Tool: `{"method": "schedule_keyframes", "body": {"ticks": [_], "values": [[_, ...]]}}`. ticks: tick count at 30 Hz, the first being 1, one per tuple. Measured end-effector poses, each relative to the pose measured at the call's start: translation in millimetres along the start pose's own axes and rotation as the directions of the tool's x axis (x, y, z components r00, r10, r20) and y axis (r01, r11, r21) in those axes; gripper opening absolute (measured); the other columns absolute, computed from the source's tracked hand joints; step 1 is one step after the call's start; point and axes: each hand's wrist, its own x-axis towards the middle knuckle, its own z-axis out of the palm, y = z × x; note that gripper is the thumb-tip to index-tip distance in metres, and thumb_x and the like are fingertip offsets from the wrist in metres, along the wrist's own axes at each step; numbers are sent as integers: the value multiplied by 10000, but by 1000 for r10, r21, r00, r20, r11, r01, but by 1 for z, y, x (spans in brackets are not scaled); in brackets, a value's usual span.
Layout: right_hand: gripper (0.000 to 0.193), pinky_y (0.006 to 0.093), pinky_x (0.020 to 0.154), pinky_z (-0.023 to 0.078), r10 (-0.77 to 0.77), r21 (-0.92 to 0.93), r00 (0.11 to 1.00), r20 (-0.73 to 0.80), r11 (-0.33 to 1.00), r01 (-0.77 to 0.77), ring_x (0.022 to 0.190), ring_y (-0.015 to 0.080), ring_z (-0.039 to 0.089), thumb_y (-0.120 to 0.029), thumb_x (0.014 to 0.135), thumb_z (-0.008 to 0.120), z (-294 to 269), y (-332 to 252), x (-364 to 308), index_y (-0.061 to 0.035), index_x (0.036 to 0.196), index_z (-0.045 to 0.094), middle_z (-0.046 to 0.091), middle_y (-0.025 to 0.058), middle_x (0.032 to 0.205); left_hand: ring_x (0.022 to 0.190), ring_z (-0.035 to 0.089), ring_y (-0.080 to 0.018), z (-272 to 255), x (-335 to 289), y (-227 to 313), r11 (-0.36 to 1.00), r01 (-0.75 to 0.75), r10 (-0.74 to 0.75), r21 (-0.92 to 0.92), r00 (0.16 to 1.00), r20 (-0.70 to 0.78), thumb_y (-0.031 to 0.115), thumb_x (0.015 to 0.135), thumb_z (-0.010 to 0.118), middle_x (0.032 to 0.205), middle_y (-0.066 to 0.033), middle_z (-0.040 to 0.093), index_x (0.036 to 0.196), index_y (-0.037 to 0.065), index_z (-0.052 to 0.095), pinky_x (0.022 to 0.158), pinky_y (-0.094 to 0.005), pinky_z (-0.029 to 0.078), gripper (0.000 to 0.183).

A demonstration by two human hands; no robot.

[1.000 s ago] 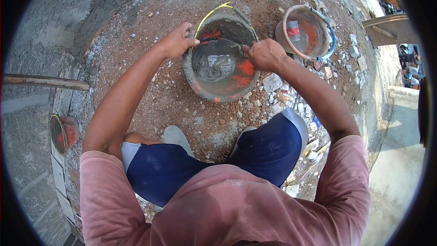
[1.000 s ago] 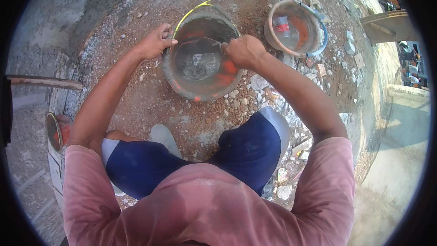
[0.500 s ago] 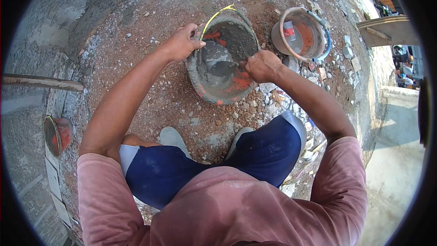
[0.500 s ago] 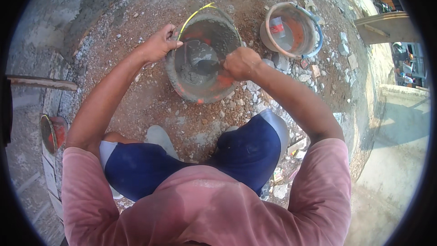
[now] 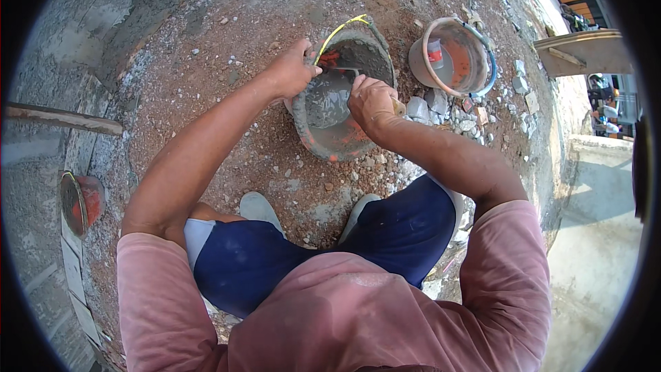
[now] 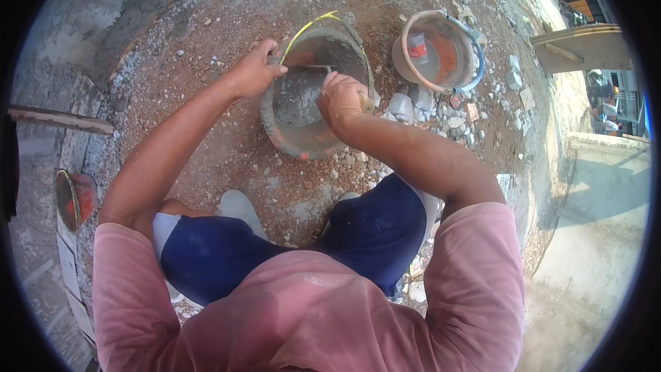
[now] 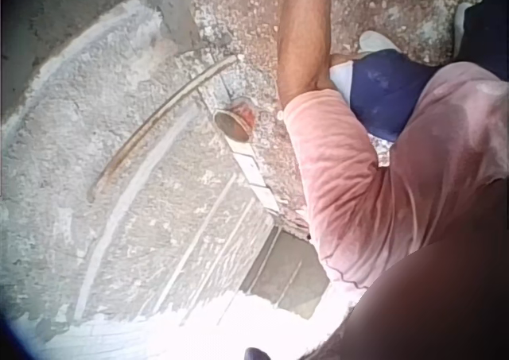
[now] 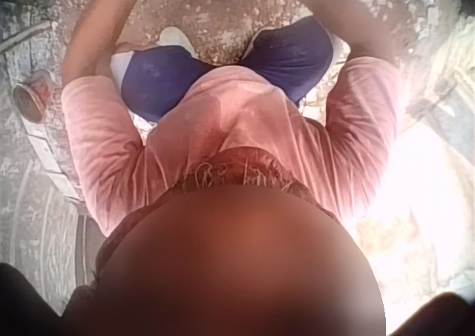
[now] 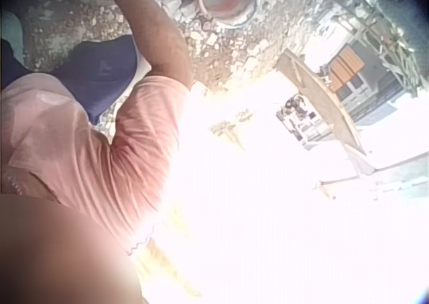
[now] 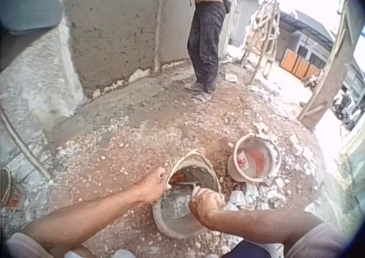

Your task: The person applies mortar to a wall using a trowel, taking mortar from a bucket and spreading it along the base of the wall.

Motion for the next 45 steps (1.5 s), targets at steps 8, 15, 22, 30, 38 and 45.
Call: {"method": "schedule_keyframes", "body": {"ticks": [8, 15, 22, 30, 38, 45], "values": [[280, 444, 798, 636, -378, 602, 883, 279, 785, 146, 1106, 348, 746, -203, 934, 677, -9, 55, 6, -84, 1158, 796, 725, 146, 1293, 1186, 622, -274, -1, 3, -10, 998, -34, 34, -53, 999, -1, 187, 957, 730, 1248, -207, 650, 1354, 3, 506, 996, -421, 491, 491], [305, 436, 616, 571, -345, -144, 843, -413, 939, 314, 843, 298, 736, -140, 1014, 521, -55, 112, -35, 10, 1264, 613, 693, 130, 897, 1112, 626, -248, -6, 2, -10, 1000, -19, 19, -1, 999, 36, 209, 973, 717, 1179, -174, 657, 1302, 16, 524, 954, -418, 495, 427], [276, 444, 836, 618, -285, 511, 906, 313, 855, 92, 1032, 353, 758, -125, 943, 608, -17, 103, -18, 5, 1154, 729, 758, 186, 1157, 1074, 621, -244, -4, 5, -8, 998, -41, 46, -48, 993, 108, 202, 984, 701, 1124, -163, 648, 1223, 23, 525, 929, -424, 493, 346], [267, 426, 858, 617, -196, 642, 945, 263, 766, -20, 1038, 345, 758, -192, 907, 670, -17, 98, 22, -52, 1099, 792, 782, 151, 1102, 1180, 639, -292, -8, 2, -7, 998, -55, 53, 20, 995, 87, 160, 974, 709, 1262, -212, 656, 1375, -17, 496, 982, -424, 489, 488], [218, 434, 590, 578, -264, 339, 878, -399, 847, 409, 762, 306, 754, -164, 924, 583, 5, 22, 9, 24, 976, 682, 735, 170, 854, 1143, 598, -198, -9, 15, -18, 997, -62, 65, -38, 996, 68, 90, 984, 679, 1213, -154, 652, 1296, -18, 530, 972, -388, 479, 361], [220, 445, 538, 543, -512, 118, 785, -348, 807, 578, 775, 265, 755, -186, 892, 621, 12, 19, -24, -31, 933, 771, 756, 107, 879, 1034, 586, -193, -6, 11, -32, 992, -96, 96, -76, 995, -10, 94, 974, 695, 1101, -128, 637, 1261, -22, 530, 922, -371, 483, 350]]}}
